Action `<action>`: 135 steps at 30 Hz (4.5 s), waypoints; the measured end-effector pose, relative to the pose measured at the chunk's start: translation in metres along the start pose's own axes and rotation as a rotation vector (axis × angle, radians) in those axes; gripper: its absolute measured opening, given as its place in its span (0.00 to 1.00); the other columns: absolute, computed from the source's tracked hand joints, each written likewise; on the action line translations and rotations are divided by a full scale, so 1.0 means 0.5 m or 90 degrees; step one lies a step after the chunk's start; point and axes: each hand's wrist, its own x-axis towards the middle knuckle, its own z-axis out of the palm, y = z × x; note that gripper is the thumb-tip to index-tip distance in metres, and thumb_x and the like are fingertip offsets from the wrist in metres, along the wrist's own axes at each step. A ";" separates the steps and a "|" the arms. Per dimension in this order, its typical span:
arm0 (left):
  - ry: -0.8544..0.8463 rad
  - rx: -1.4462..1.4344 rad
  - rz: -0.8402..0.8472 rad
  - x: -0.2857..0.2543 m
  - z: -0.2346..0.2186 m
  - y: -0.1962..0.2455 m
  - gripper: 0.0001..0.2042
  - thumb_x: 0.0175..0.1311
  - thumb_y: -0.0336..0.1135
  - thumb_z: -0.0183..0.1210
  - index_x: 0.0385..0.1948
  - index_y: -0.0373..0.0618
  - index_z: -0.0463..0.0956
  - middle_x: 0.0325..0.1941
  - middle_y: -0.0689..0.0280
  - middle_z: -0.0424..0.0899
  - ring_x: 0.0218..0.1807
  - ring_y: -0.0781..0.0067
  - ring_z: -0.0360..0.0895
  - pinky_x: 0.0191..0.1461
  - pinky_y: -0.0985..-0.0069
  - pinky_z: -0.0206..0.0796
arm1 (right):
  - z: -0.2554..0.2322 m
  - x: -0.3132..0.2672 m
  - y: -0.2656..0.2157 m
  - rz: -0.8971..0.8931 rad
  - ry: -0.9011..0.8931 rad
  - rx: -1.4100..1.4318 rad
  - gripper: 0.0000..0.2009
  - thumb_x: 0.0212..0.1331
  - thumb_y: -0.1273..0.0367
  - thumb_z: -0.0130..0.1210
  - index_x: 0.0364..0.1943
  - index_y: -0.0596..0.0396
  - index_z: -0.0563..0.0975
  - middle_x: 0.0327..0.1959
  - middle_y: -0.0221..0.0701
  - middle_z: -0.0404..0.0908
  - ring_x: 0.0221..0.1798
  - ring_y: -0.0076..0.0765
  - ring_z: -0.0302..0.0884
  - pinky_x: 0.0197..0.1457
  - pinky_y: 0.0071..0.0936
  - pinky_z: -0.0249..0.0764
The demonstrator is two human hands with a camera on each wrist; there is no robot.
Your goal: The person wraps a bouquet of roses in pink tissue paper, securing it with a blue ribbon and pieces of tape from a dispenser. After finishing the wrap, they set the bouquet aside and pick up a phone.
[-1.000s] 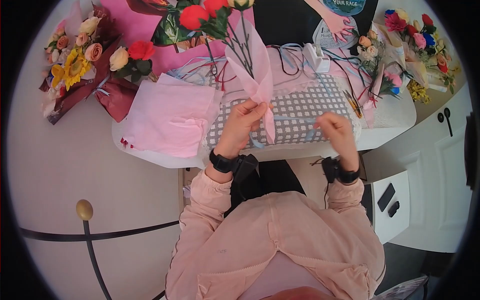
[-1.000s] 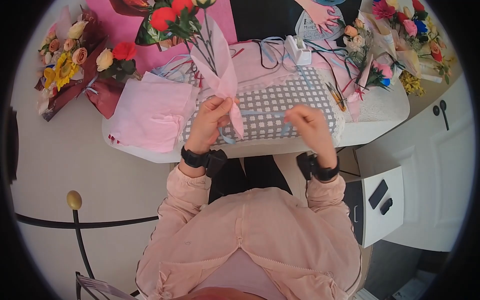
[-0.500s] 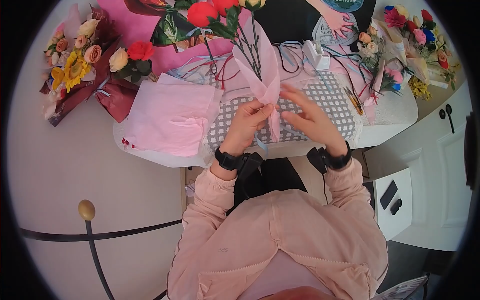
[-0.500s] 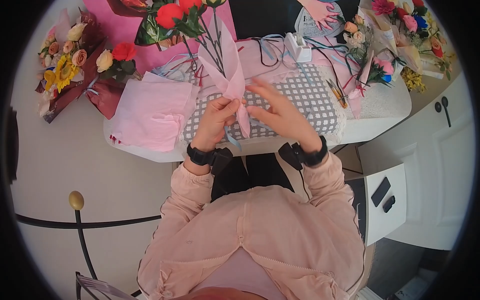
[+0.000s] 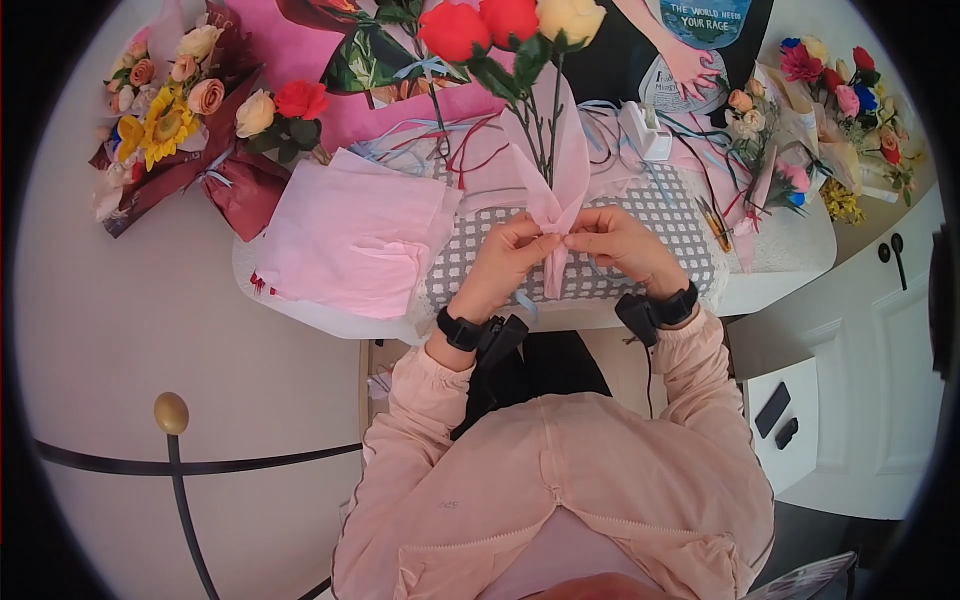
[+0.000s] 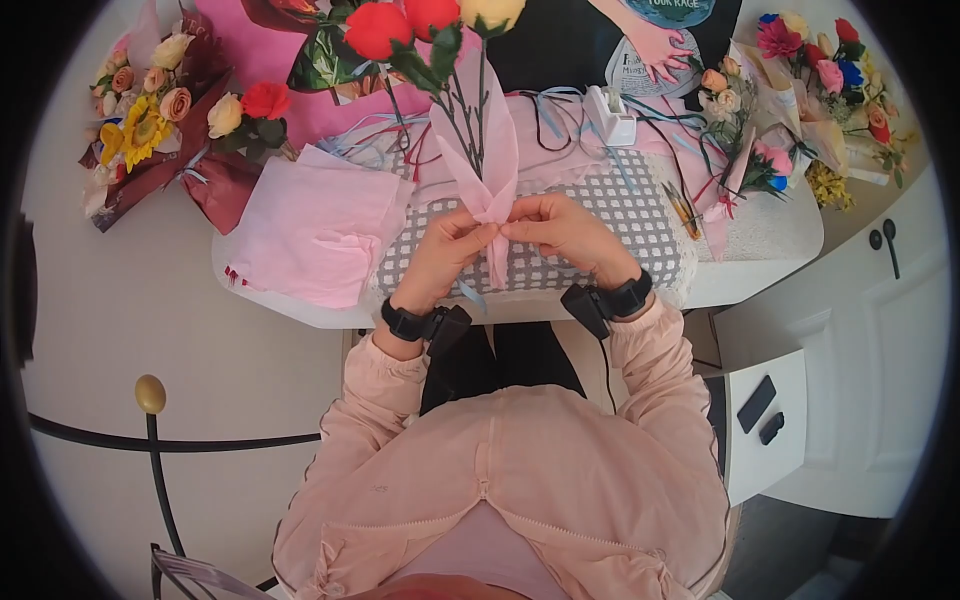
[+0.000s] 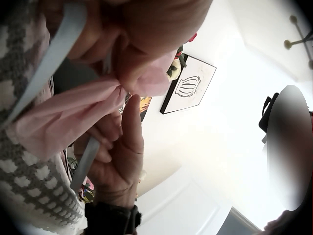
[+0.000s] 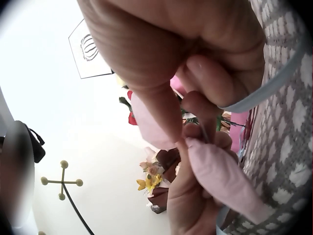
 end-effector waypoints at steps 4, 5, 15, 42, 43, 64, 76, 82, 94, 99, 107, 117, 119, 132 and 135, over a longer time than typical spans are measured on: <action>0.026 0.033 0.056 0.014 -0.010 -0.039 0.08 0.65 0.29 0.59 0.40 0.37 0.81 0.35 0.71 0.77 0.35 0.83 0.70 0.39 0.83 0.61 | 0.022 -0.005 -0.007 -0.034 0.082 -0.016 0.10 0.60 0.65 0.59 0.40 0.56 0.81 0.27 0.17 0.75 0.25 0.09 0.64 0.24 0.10 0.55; 0.024 0.062 0.069 0.014 -0.013 -0.044 0.09 0.66 0.30 0.58 0.43 0.37 0.80 0.35 0.71 0.79 0.36 0.83 0.72 0.41 0.83 0.64 | 0.029 -0.005 -0.004 -0.042 0.107 -0.012 0.10 0.60 0.66 0.59 0.40 0.56 0.81 0.27 0.18 0.76 0.26 0.09 0.65 0.23 0.10 0.55; 0.040 -0.020 -0.043 -0.026 0.028 0.011 0.06 0.65 0.29 0.58 0.38 0.38 0.82 0.32 0.72 0.78 0.34 0.84 0.70 0.39 0.83 0.61 | 0.093 -0.055 0.022 -0.056 0.215 -0.025 0.12 0.64 0.67 0.55 0.45 0.62 0.80 0.33 0.23 0.80 0.31 0.15 0.69 0.33 0.17 0.66; -0.140 0.545 -0.027 -0.080 0.016 0.032 0.13 0.64 0.37 0.58 0.28 0.33 0.75 0.15 0.68 0.60 0.21 0.81 0.56 0.23 0.75 0.51 | 0.102 -0.098 0.069 0.043 0.138 -0.101 0.10 0.57 0.68 0.58 0.32 0.65 0.82 0.21 0.19 0.73 0.25 0.13 0.63 0.27 0.18 0.59; -0.154 0.548 -0.066 -0.080 0.015 0.031 0.13 0.64 0.37 0.58 0.27 0.34 0.75 0.15 0.69 0.61 0.21 0.82 0.55 0.23 0.76 0.50 | 0.096 -0.094 0.089 0.043 0.129 -0.109 0.10 0.57 0.68 0.58 0.32 0.65 0.82 0.21 0.19 0.73 0.25 0.13 0.63 0.27 0.18 0.59; -0.027 0.404 -0.105 -0.098 0.027 -0.018 0.09 0.59 0.34 0.63 0.28 0.37 0.77 0.22 0.72 0.75 0.27 0.86 0.66 0.30 0.81 0.60 | 0.112 -0.108 0.115 0.025 0.211 -0.080 0.07 0.58 0.70 0.58 0.27 0.61 0.79 0.21 0.17 0.72 0.26 0.11 0.61 0.27 0.16 0.56; -0.029 0.682 0.106 -0.098 0.075 0.053 0.09 0.56 0.34 0.61 0.31 0.37 0.78 0.28 0.52 0.80 0.30 0.49 0.78 0.32 0.63 0.67 | 0.142 -0.101 0.095 -0.091 0.311 -0.125 0.05 0.52 0.73 0.58 0.29 0.63 0.77 0.22 0.33 0.80 0.26 0.22 0.73 0.32 0.25 0.70; -0.068 0.658 0.128 -0.083 0.081 0.081 0.09 0.56 0.34 0.61 0.30 0.37 0.79 0.28 0.54 0.80 0.29 0.51 0.77 0.33 0.63 0.67 | 0.151 -0.108 0.071 -0.122 0.263 -0.136 0.08 0.52 0.76 0.57 0.36 0.63 0.79 0.27 0.32 0.82 0.32 0.21 0.77 0.39 0.23 0.73; -0.083 0.094 0.010 -0.071 0.053 0.085 0.05 0.66 0.26 0.54 0.39 0.37 0.77 0.38 0.69 0.79 0.40 0.82 0.73 0.45 0.81 0.66 | 0.130 -0.104 0.092 -0.120 0.192 -0.004 0.07 0.61 0.69 0.55 0.36 0.59 0.77 0.27 0.27 0.81 0.29 0.18 0.73 0.35 0.20 0.70; -0.103 0.299 0.164 -0.118 0.045 0.061 0.05 0.65 0.24 0.54 0.41 0.38 0.74 0.40 0.68 0.77 0.42 0.80 0.74 0.47 0.81 0.67 | 0.127 -0.118 0.044 -0.004 0.154 0.030 0.07 0.62 0.68 0.54 0.30 0.55 0.74 0.26 0.24 0.80 0.22 0.13 0.66 0.24 0.15 0.61; 0.125 0.065 -0.047 -0.191 0.021 -0.028 0.03 0.67 0.24 0.52 0.39 0.39 0.72 0.34 0.70 0.78 0.31 0.85 0.75 0.31 0.87 0.65 | 0.117 -0.117 0.052 0.005 0.145 0.029 0.06 0.62 0.67 0.55 0.30 0.54 0.74 0.25 0.25 0.80 0.21 0.12 0.65 0.22 0.13 0.61; -0.050 0.892 0.471 -0.207 0.127 0.026 0.19 0.45 0.25 0.59 0.43 0.50 0.80 0.37 0.69 0.72 0.40 0.69 0.70 0.43 0.69 0.57 | 0.126 -0.106 0.040 0.018 0.131 0.065 0.08 0.64 0.67 0.52 0.31 0.56 0.74 0.25 0.26 0.78 0.25 0.16 0.71 0.26 0.17 0.66; -0.053 0.942 0.502 -0.198 0.132 0.020 0.18 0.46 0.28 0.58 0.43 0.50 0.80 0.36 0.70 0.69 0.40 0.71 0.69 0.43 0.70 0.58 | 0.123 -0.102 0.044 -0.014 0.117 0.035 0.08 0.65 0.67 0.52 0.30 0.55 0.73 0.24 0.20 0.74 0.26 0.13 0.66 0.27 0.15 0.62; -0.032 0.881 0.476 -0.155 0.126 -0.002 0.11 0.47 0.25 0.59 0.34 0.42 0.78 0.38 0.65 0.72 0.40 0.67 0.71 0.41 0.72 0.65 | 0.107 -0.102 0.051 0.031 0.101 0.043 0.09 0.66 0.65 0.50 0.31 0.55 0.73 0.24 0.21 0.69 0.28 0.15 0.66 0.27 0.16 0.64; -0.036 0.748 0.466 -0.151 0.114 0.013 0.09 0.49 0.22 0.60 0.34 0.41 0.77 0.40 0.63 0.74 0.37 0.66 0.73 0.39 0.73 0.66 | 0.102 -0.105 0.044 0.050 0.098 0.033 0.09 0.67 0.65 0.50 0.32 0.54 0.73 0.26 0.22 0.73 0.28 0.16 0.72 0.26 0.16 0.67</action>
